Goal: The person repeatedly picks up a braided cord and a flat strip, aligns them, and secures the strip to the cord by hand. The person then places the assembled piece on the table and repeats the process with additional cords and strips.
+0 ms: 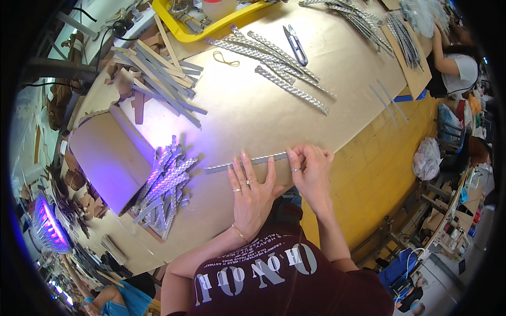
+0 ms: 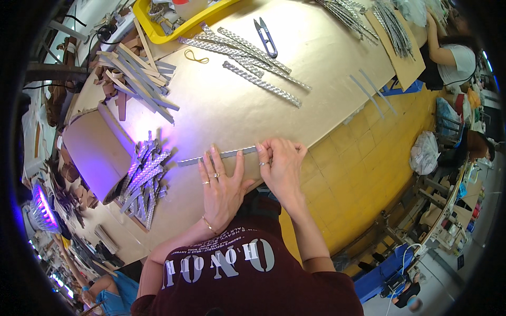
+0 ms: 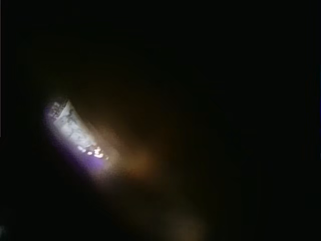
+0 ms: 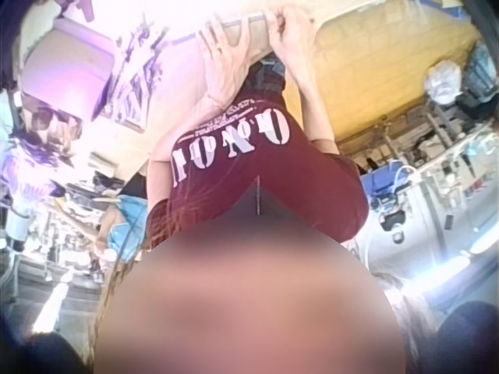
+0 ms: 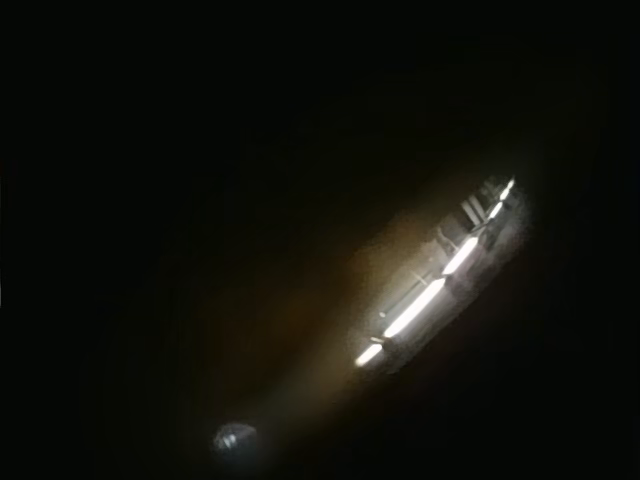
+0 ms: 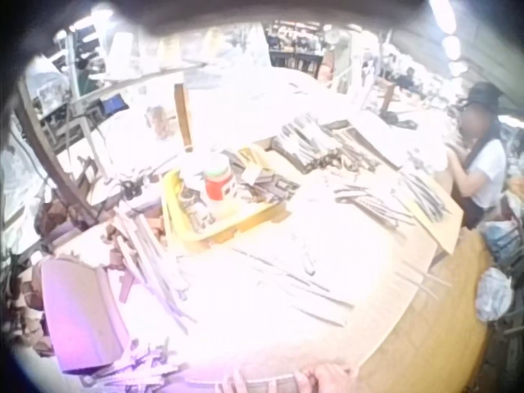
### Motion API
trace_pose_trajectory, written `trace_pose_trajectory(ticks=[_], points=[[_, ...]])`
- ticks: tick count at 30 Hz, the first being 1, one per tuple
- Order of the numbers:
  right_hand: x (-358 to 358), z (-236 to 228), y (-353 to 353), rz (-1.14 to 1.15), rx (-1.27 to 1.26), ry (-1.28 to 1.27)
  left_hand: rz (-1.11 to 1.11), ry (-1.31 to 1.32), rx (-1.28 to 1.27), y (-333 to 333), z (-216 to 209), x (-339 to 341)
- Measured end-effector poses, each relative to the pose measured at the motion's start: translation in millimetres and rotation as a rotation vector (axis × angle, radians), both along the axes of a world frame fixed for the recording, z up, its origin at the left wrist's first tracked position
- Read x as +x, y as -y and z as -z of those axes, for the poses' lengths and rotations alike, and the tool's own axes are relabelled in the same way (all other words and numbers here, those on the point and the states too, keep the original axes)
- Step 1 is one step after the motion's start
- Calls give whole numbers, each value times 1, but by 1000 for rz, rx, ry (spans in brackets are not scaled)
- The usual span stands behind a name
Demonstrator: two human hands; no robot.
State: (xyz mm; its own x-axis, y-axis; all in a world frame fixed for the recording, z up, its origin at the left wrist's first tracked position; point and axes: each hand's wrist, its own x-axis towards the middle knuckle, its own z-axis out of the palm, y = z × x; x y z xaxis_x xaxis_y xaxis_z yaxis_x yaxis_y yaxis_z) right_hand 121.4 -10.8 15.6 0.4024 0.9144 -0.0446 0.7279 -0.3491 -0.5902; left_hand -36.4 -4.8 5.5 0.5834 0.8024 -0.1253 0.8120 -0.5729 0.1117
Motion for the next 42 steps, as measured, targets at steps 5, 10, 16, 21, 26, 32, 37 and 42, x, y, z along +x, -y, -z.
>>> trace_pose_trajectory(ticks=[5, 10, 16, 21, 26, 32, 37, 42], points=[[-6, 4, 1, 26, 35, 57, 6, -8, 8, 1, 1, -1], [-8, 17, 11, 156, 163, 61, 7, 5, 28, 1, 4, -2], [2, 33, 35, -192, 257, 394, 18, 21, 74, 1, 6, -2], [-1, 47, 36, -162, 311, 304, 1, 91, 113, 1, 11, -3], [-5, 63, 35, 14, 524, 147, -48, 259, 115, -15, 22, -20], [-3, 66, 29, 36, 584, 141, -56, 451, 224, -29, 23, -35], [0, 71, 32, 16, 582, 74, -55, 442, 152, -7, 10, -45], [3, 75, 32, 0, 577, 52, -279, 481, 363, -12, -52, -109]])
